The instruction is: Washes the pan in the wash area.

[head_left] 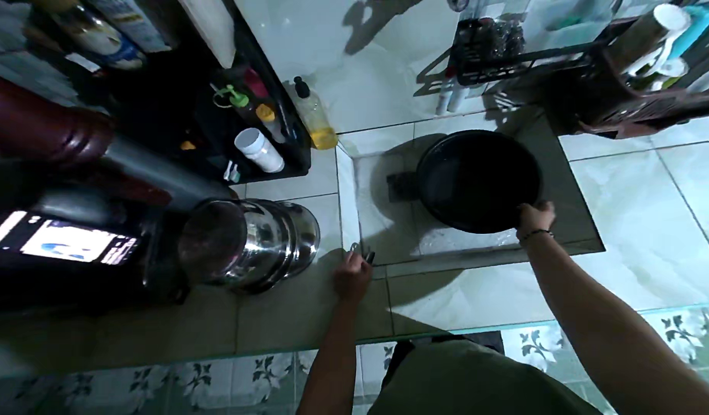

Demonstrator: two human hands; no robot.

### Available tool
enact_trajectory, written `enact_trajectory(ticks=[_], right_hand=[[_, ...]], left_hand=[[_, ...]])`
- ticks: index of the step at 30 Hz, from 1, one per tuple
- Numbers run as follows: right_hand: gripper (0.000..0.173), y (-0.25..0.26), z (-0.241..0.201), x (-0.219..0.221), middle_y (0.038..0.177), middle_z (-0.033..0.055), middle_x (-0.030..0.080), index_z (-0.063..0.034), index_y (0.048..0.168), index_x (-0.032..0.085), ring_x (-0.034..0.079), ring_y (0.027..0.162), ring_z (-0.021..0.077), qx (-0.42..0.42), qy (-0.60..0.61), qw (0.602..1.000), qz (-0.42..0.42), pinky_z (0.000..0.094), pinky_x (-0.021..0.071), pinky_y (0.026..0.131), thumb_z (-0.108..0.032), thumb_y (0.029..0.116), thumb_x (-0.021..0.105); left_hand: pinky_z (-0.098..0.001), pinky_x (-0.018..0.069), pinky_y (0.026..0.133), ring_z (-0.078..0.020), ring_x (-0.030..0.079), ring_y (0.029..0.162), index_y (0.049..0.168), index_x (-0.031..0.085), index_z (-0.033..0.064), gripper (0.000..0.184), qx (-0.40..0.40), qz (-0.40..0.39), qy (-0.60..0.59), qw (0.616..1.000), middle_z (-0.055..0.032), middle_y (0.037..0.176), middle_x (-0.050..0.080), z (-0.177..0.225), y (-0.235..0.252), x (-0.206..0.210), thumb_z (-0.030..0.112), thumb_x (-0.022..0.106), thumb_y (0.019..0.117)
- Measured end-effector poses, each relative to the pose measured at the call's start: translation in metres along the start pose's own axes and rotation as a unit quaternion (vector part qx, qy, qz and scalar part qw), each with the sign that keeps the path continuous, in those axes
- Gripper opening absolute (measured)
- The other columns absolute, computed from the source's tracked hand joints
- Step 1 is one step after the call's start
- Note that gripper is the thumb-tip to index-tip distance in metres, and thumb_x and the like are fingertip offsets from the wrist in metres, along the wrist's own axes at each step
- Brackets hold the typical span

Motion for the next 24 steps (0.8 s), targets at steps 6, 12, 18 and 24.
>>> enact_trajectory(ticks=[6, 12, 18, 24], right_hand=[[0.056, -0.003, -0.112, -0.027, 0.124, 0.0272, 0.062, -0.0006, 0.135, 0.056, 0.063, 0.108, 0.0389, -0.146, -0.152, 0.975, -0.067, 0.0608, 0.0513, 0.089, 0.005, 0.0808, 0.070], [0.050, -0.031, -0.161, -0.015, 0.117, 0.0310, 0.065, 0.0014, 0.131, 0.060, 0.064, 0.102, 0.0458, -0.219, -0.257, 0.931, -0.135, 0.0675, 0.0492, 0.085, 0.008, 0.0818, 0.070], [0.043, -0.073, -0.189, 0.034, 0.110, 0.0305, 0.068, -0.0023, 0.128, 0.066, 0.065, 0.101, 0.0500, -0.266, -0.340, 0.882, -0.189, 0.0739, 0.0467, 0.084, 0.001, 0.0854, 0.071], [0.072, -0.140, -0.215, 0.115, 0.130, 0.0262, 0.064, -0.0249, 0.153, 0.049, 0.061, 0.116, 0.0529, -0.345, -0.402, 0.807, -0.262, 0.0764, 0.0442, 0.091, -0.002, 0.0871, 0.067]], left_hand=[[-0.0500, 0.0589, 0.076, -0.0327, 0.073, 0.090, 0.095, 0.073, 0.0008, 0.023, -0.046, -0.098, 0.007, 0.994, -0.0166, 0.104, 0.073, -0.003, 0.003, 0.005, 0.019, 0.060, 0.0965], [-0.0499, 0.0581, 0.081, -0.0327, 0.072, 0.096, 0.098, 0.073, 0.0009, 0.024, -0.057, -0.116, 0.001, 0.992, -0.0158, 0.107, 0.073, -0.004, 0.003, 0.005, 0.020, 0.058, 0.0982], [-0.0502, 0.0591, 0.077, -0.0319, 0.074, 0.091, 0.097, 0.075, 0.0002, 0.025, -0.022, -0.090, -0.011, 0.996, -0.0162, 0.102, 0.074, -0.007, 0.003, 0.007, 0.022, 0.062, 0.0948], [-0.0501, 0.0559, 0.091, -0.0310, 0.070, 0.109, 0.111, 0.073, 0.0030, 0.034, -0.078, -0.196, 0.000, 0.978, -0.0153, 0.119, 0.071, -0.009, 0.004, 0.012, 0.030, 0.055, 0.0999]])
Point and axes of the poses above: each hand's wrist, its own y-axis towards the middle knuckle, its own x-axis out of the palm, z = x × y, the point moved 9 cm from there along y, towards the middle knuckle
